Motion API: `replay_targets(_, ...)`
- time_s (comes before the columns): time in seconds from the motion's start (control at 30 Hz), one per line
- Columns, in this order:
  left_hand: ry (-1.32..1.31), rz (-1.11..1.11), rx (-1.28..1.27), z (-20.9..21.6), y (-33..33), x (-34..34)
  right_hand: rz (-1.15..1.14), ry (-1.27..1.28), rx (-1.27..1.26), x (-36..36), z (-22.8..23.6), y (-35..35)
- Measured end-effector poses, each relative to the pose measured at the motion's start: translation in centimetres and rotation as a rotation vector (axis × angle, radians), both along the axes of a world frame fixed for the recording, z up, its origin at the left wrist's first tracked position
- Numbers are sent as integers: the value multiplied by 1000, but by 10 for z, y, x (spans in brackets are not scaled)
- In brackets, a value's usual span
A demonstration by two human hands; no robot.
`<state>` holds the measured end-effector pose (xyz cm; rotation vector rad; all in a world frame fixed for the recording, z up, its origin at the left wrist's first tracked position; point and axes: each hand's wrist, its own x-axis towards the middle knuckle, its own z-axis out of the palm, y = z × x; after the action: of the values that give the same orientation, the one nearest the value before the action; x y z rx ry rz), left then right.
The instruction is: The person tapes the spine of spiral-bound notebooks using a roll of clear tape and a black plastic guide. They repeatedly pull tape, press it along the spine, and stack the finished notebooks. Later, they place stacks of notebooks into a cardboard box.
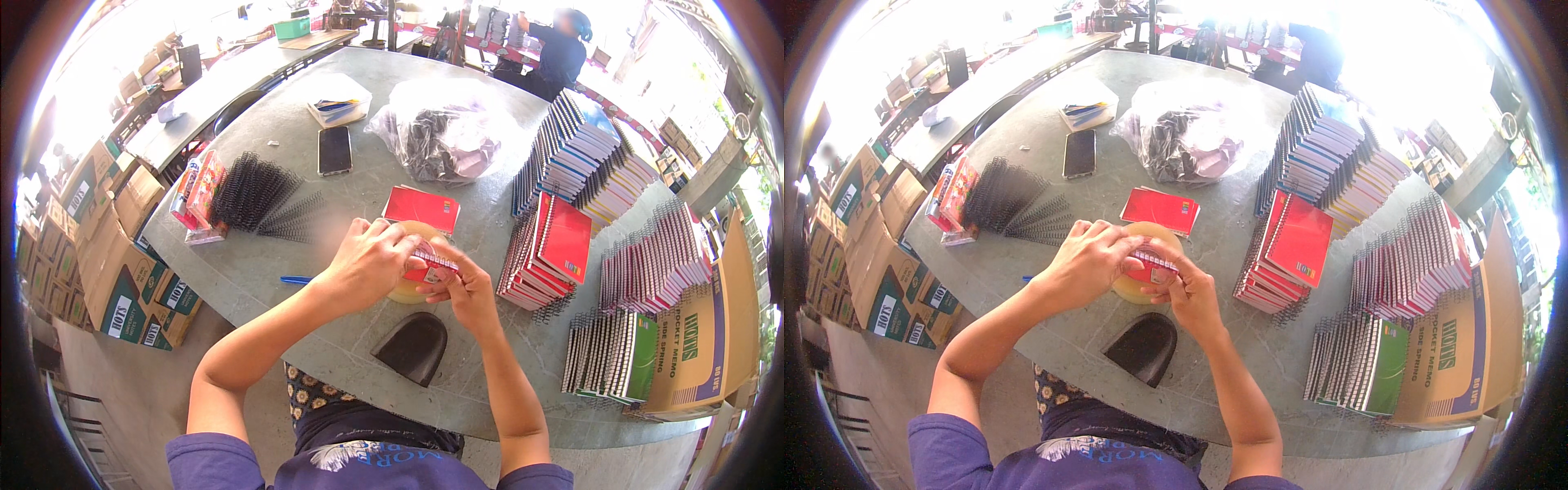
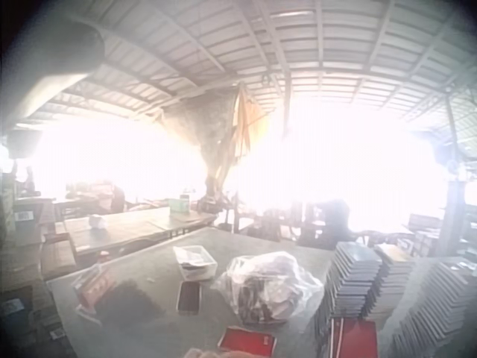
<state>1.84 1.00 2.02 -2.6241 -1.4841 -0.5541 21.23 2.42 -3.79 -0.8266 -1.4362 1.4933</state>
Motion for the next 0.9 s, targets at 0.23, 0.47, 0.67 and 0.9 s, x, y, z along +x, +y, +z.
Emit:
replay_targets(0.23,-141,-7,38,-1,5,6,-2,-86,-80,5,9,0)
replay_targets(0.47,-184,-11,-174,6,9,11,-6,-302,-33,11,-2,6)
replay_targets(0.67,-266,-199,-157,-10,15,20,-6,-303,-11,11,-7,8)
replay_targets(0.9,-410,-316,-172,-24,20,35,15,-295,76,14,-12,8)
